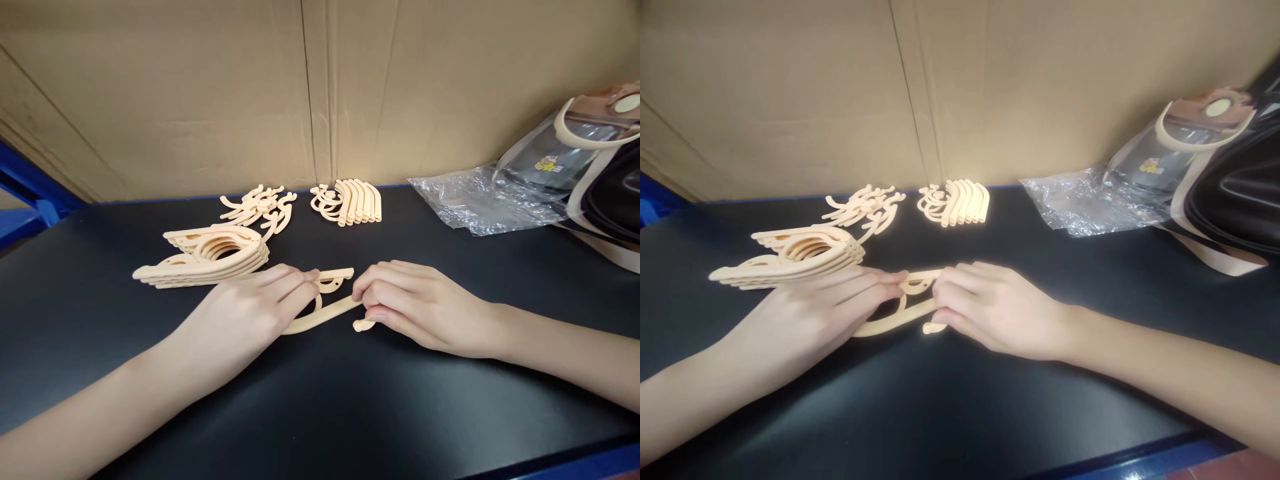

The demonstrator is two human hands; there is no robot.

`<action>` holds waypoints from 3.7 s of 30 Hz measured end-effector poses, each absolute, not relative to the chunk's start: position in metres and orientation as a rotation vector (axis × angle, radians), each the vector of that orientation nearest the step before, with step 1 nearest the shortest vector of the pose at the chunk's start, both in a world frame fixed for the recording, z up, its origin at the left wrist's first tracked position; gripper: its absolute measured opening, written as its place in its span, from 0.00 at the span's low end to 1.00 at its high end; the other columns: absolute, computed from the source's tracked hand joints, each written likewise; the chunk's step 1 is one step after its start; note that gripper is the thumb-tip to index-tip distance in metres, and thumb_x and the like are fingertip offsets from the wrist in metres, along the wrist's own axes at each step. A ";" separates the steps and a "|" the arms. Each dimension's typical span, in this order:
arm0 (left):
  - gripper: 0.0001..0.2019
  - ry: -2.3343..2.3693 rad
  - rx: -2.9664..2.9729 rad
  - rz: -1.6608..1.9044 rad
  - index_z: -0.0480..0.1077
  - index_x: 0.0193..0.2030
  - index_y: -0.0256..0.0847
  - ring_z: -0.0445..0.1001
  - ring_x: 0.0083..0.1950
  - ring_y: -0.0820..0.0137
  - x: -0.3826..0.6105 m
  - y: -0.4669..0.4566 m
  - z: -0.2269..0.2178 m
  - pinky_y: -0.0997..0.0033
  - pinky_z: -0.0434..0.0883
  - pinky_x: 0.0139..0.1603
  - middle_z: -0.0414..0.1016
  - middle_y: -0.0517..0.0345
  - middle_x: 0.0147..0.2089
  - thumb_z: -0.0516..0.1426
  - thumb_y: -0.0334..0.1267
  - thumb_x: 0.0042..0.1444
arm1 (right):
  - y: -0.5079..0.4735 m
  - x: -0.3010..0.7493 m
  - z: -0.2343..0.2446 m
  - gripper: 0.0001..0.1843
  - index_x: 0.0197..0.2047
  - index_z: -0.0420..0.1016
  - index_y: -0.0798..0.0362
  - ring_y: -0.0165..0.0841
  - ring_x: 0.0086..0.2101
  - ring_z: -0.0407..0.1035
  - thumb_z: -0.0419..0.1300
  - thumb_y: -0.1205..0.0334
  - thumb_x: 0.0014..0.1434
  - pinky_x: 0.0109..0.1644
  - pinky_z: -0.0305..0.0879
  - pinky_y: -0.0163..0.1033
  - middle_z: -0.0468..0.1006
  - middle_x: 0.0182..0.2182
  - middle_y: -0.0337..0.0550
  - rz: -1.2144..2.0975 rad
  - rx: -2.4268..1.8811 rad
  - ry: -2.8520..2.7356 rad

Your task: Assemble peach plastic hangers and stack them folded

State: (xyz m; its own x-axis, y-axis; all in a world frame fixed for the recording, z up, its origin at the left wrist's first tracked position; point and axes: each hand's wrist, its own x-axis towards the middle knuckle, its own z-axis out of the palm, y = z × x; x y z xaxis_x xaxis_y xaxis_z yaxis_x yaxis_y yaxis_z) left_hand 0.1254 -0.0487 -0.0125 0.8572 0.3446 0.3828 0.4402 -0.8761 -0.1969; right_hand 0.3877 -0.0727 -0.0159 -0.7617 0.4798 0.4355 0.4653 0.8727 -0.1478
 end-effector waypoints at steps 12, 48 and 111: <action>0.15 -0.696 -2.758 -0.415 0.73 0.47 0.30 0.78 0.47 0.57 0.139 -0.052 -0.003 0.56 0.77 0.45 0.79 0.43 0.46 0.46 0.35 0.68 | -0.081 0.391 -0.016 0.15 0.36 0.64 0.52 0.24 0.19 0.59 0.43 0.60 0.73 0.24 0.56 0.30 0.70 0.23 0.33 0.035 -0.793 -2.440; 0.09 -0.684 -3.141 -0.608 0.62 0.37 0.41 0.67 0.61 0.62 0.138 -0.054 -0.015 0.62 0.68 0.58 0.73 0.50 0.53 0.49 0.40 0.69 | -0.078 0.391 -0.018 0.15 0.42 0.66 0.53 0.24 0.28 0.67 0.55 0.48 0.66 0.30 0.58 0.30 0.72 0.33 0.36 0.315 -0.973 -2.479; 0.09 -0.749 -3.205 -0.590 0.65 0.41 0.41 0.68 0.59 0.64 0.141 -0.054 -0.015 0.53 0.59 0.69 0.71 0.52 0.55 0.48 0.40 0.69 | -0.082 0.384 -0.019 0.22 0.29 0.65 0.53 0.26 0.22 0.60 0.45 0.52 0.72 0.27 0.51 0.34 0.67 0.22 0.35 -0.084 -1.013 -2.516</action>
